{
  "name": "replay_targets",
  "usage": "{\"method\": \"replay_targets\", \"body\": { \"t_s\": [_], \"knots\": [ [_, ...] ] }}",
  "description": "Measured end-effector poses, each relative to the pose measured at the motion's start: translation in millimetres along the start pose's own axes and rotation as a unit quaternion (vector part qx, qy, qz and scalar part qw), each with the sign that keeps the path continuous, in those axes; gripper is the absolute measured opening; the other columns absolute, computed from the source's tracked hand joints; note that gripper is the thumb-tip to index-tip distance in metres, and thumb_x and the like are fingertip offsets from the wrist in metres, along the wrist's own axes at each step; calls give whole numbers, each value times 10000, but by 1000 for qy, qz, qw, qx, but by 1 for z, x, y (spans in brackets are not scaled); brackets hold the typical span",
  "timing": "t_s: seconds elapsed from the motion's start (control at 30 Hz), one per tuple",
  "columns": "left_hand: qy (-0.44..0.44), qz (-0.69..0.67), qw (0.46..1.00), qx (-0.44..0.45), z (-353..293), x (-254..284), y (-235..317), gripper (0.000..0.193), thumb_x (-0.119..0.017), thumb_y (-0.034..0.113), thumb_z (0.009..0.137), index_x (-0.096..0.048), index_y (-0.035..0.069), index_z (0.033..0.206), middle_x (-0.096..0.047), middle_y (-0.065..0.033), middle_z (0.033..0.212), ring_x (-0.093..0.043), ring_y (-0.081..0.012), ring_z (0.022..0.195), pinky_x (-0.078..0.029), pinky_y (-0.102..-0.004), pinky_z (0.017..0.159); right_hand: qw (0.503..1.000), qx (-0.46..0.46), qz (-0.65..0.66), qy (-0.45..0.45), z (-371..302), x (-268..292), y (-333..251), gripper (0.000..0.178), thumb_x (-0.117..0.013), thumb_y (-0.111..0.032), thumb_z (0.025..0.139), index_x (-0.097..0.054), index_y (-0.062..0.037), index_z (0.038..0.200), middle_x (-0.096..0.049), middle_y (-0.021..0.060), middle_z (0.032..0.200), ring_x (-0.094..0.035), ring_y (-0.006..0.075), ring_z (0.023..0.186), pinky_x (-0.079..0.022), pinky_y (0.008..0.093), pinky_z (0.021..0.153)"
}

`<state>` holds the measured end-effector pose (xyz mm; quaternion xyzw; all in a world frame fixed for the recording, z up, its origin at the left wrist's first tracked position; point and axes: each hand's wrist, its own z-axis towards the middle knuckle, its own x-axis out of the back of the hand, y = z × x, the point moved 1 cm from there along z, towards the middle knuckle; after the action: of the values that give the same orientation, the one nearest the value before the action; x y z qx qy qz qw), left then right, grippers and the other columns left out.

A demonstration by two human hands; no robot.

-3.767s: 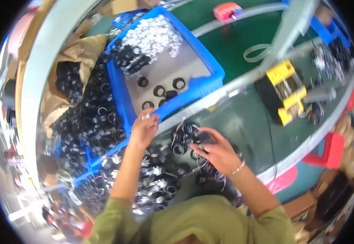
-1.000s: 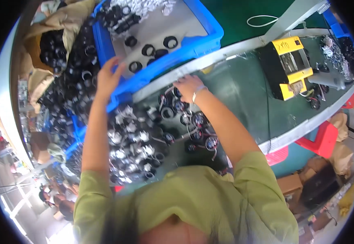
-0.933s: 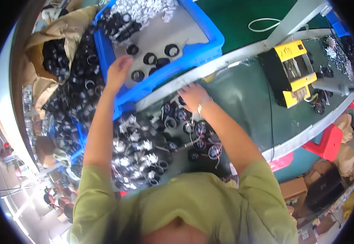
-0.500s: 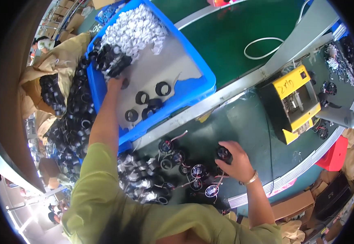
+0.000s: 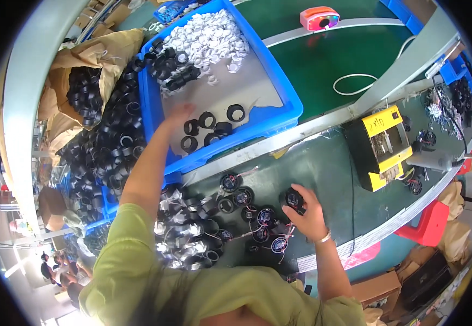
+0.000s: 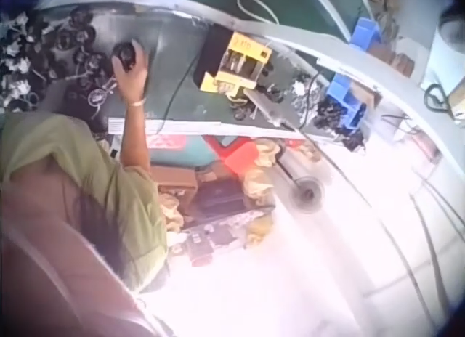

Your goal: The person assembles small electrical motors into plastic housings with impellers by hand at an industrial workbench.

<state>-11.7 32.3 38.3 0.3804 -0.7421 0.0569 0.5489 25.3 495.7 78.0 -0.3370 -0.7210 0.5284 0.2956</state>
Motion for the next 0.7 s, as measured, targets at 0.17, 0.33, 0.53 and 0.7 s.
{"method": "replay_targets", "body": {
  "t_s": [0.17,0.33,0.53,0.7],
  "knots": [
    [137,43,987,-67,18,-5,53,449,-569,297,759,-487,54,1127,-563,-157,1053,-528,-302,993,-417,-382,829,999,-6,40,27,-9,-2,12,574,-659,-20,679,-424,-22,1203,-504,84,995,-542,131,845,-444,228,728],
    [198,24,971,-133,89,-21,59,621,-595,238,739,-300,30,1244,-525,-199,1088,-508,-347,991,-417,-423,808,986,-65,156,4,2,-1,5,681,-554,106,720,-243,-9,1314,-500,71,1049,-498,131,959,-401,250,841],
    [30,-20,994,-99,88,-20,48,378,-675,307,671,-594,-5,868,-614,-151,807,-595,-249,741,-453,-355,674,989,-15,140,33,8,10,-2,660,-604,55,713,-288,4,1290,-500,76,998,-510,123,901,-428,226,773],
    [80,-503,860,12,-19,-12,39,148,-629,181,747,-555,60,790,-543,-25,691,-484,-103,595,-394,-242,519,983,4,183,20,-8,8,-14,594,-603,-142,766,-333,-13,1279,-504,51,1041,-497,134,918,-413,253,771]
  ]
}}
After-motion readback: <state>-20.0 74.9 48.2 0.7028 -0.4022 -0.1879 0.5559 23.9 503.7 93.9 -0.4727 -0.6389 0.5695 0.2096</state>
